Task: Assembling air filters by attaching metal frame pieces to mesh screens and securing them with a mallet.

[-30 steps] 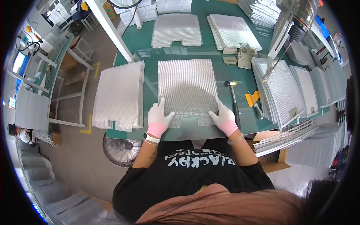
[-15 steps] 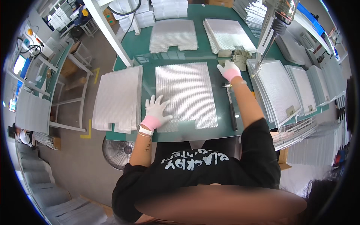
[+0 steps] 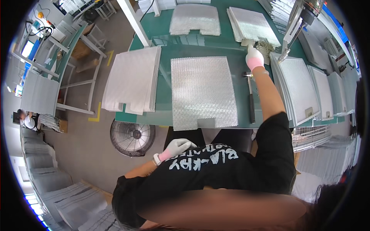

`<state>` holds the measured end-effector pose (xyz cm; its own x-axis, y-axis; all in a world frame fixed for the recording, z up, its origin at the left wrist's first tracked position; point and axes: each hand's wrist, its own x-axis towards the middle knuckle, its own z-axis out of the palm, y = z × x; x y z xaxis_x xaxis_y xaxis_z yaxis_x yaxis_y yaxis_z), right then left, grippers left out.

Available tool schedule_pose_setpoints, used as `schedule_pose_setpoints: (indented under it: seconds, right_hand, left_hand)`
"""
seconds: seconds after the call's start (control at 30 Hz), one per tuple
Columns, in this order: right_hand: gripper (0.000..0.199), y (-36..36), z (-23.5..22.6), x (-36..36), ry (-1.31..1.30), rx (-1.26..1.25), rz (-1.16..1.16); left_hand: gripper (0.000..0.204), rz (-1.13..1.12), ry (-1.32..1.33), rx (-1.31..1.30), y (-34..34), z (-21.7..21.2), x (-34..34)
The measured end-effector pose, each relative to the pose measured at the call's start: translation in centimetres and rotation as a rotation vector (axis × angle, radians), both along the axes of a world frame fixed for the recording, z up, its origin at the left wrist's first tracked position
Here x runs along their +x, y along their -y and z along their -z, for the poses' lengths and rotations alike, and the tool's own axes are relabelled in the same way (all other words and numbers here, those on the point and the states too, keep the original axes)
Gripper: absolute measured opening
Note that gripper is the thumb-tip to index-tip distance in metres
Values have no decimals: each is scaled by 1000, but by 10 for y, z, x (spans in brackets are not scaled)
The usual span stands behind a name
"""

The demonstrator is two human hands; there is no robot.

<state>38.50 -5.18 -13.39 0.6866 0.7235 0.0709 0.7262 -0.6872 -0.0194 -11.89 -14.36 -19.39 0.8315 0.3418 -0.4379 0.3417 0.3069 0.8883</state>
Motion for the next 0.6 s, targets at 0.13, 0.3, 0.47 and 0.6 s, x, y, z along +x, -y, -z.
schedule_pose_setpoints:
  seconds: [0.13,0.3,0.47,0.6]
  right_hand:
    - [19,77,-30,-124,-544,727,-507]
    - [41,191,-14,-258,-881,67,-671]
    - [34,180,28,-302,-774,106,-616]
    - [23,174,26,-314,-628,-48,-551]
  left_hand:
    - [50,-702,167,-668,14,66,15]
    - [67,-605,33,-428,-15,32,0]
    - [62,-435,-108,-459,-36,26,11]
    - [59,-420,-73,-441,-31,27,11]
